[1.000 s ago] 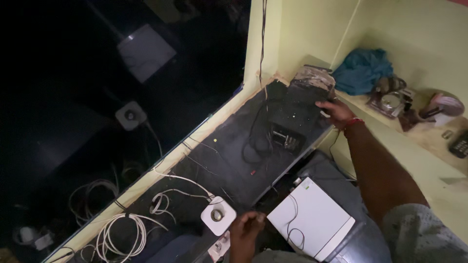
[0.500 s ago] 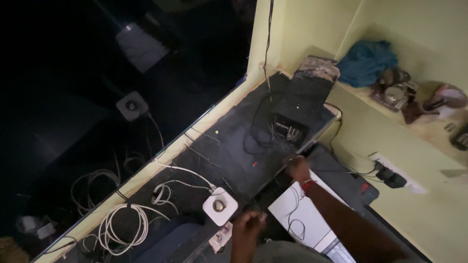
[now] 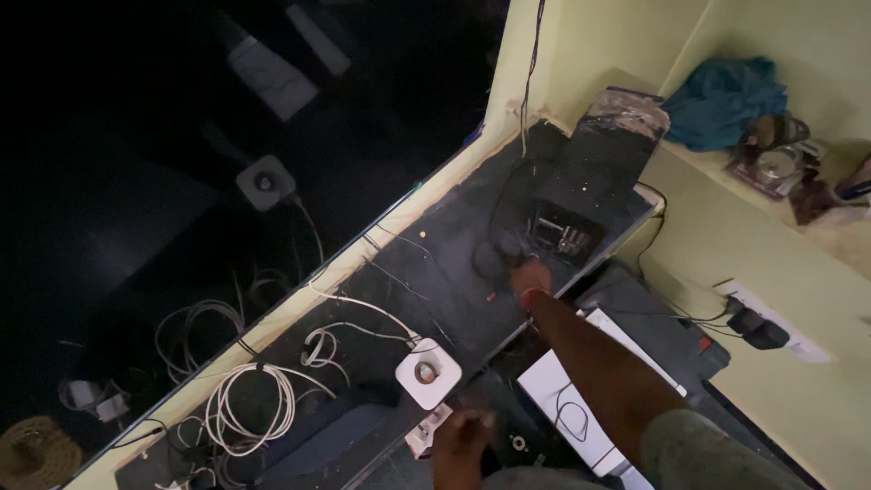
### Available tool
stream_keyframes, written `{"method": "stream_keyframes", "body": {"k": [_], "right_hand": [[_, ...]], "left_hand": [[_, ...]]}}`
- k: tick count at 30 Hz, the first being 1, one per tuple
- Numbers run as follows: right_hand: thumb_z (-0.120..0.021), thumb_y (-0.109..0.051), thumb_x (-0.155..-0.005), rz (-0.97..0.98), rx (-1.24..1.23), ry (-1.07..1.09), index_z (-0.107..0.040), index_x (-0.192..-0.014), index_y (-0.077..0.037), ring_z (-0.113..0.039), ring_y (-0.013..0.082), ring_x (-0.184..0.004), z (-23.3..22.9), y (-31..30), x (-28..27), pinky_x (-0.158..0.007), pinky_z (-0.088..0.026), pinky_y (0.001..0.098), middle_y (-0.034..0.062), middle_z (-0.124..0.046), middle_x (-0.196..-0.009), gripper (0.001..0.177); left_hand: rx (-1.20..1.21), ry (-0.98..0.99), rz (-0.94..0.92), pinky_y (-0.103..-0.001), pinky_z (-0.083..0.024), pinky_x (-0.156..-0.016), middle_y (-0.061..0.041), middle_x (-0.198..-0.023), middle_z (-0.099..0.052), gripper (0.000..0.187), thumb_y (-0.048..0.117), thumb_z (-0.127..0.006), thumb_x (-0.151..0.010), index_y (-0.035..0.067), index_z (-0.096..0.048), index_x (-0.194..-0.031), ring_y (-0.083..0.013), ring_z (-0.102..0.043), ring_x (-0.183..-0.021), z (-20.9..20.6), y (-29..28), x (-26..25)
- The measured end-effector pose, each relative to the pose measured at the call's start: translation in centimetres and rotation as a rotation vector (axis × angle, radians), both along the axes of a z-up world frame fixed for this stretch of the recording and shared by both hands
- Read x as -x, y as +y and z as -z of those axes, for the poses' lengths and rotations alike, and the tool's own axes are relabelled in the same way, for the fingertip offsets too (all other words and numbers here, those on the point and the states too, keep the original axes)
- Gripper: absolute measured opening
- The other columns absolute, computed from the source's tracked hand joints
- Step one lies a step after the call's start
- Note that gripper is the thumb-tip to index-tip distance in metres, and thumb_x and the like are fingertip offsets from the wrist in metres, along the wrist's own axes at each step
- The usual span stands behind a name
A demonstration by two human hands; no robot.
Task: The person uncoils a length of wire and proceeds to connect several thin wires to the rear ports of a black electronic device.
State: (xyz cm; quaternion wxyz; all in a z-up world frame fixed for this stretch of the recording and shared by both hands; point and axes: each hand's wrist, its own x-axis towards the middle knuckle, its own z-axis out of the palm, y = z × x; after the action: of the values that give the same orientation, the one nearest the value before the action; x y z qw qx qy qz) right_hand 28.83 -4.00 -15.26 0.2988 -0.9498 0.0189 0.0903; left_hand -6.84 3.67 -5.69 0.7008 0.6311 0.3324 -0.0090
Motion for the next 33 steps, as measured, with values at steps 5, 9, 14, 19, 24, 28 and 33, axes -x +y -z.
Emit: {"method": "stream_keyframes", "body": {"k": [5,9,14,19,24,28,33], "right_hand": [[-0.072,-0.028,-0.089,-0.048,-0.706,0.530,-0.077,-0.109,-0.007,-0.071,0.0251,-0.079,-0.9,3.2,0.9,-0.078,-0.059,0.0411,0.0148,-0.077,-0.093,0.030],[-0.080,-0.020,-0.093,0.068,-1.026,0.787,-0.070,-0.105,0.001,-0.070,0.0198,-0.074,-0.9,4.9,1.6,-0.076,-0.059,0.0362,0.0113,-0.071,-0.089,0.025],[-0.074,-0.018,-0.086,0.188,-1.050,0.655,-0.065,-0.109,-0.022,-0.072,0.0150,-0.088,0.0,3.1,2.4,-0.079,-0.062,0.0412,-0.0057,-0.072,-0.100,0.026],[-0.072,-0.029,-0.093,-0.048,-0.888,0.683,-0.072,-0.107,-0.009,-0.072,0.0226,-0.093,0.0,-0.3,4.1,-0.075,-0.061,0.0328,0.0093,-0.076,-0.095,0.024],[-0.066,-0.030,-0.095,-0.204,-0.794,0.557,-0.072,-0.110,-0.009,-0.070,0.0164,-0.085,-2.7,-5.6,9.5,-0.070,-0.056,0.0292,0.0060,-0.076,-0.095,0.027],[-0.061,-0.031,-0.097,-0.340,-0.886,0.504,-0.072,-0.113,-0.008,-0.069,0.0114,-0.079,-11.9,-10.5,16.7,-0.067,-0.053,0.0263,0.0033,-0.076,-0.095,0.031],[-0.062,-0.021,-0.100,-0.507,-1.033,0.372,-0.071,-0.114,-0.002,-0.066,0.0105,-0.076,-20.1,-14.3,22.2,-0.065,-0.054,0.0270,0.0044,-0.074,-0.095,0.026]], "left_hand": [[0.053,-0.232,-0.053,-0.028,-0.056,-0.070,-0.006,-0.082,-0.074,0.012,0.006,-0.080,-0.084,-0.001,-0.074,-0.092,-0.0114,-0.068,-0.075,2.9,0.7,1.5],[0.006,-0.202,-0.027,-0.028,-0.055,-0.070,-0.007,-0.079,-0.072,0.011,0.005,-0.079,-0.087,-0.002,-0.073,-0.090,-0.0123,-0.066,-0.074,2.5,1.4,1.5],[0.074,-0.287,-0.088,-0.029,-0.054,-0.075,-0.007,-0.085,-0.073,0.010,0.004,-0.077,-0.086,-0.002,-0.072,-0.091,-0.0131,-0.067,-0.079,0.7,1.0,0.9],[0.009,-0.252,-0.026,-0.029,-0.053,-0.075,-0.008,-0.086,-0.073,0.012,0.006,-0.078,-0.089,-0.003,-0.074,-0.095,-0.0127,-0.066,-0.081,-3.1,0.4,1.1],[0.112,-0.230,-0.031,-0.028,-0.056,-0.080,-0.006,-0.094,-0.078,0.016,0.009,-0.074,-0.089,-0.002,-0.072,-0.100,-0.0123,-0.071,-0.086,-7.6,-1.0,-0.9],[0.152,-0.370,0.077,-0.028,-0.056,-0.078,-0.007,-0.095,-0.074,0.019,0.012,-0.074,-0.092,-0.003,-0.072,-0.104,-0.0124,-0.069,-0.087,-8.9,-1.8,-2.9],[0.111,-0.428,0.224,-0.025,-0.052,-0.075,-0.008,-0.091,-0.072,0.021,0.015,-0.073,-0.099,-0.004,-0.072,-0.109,-0.0103,-0.065,-0.082,-10.5,-3.2,-4.8]]}}
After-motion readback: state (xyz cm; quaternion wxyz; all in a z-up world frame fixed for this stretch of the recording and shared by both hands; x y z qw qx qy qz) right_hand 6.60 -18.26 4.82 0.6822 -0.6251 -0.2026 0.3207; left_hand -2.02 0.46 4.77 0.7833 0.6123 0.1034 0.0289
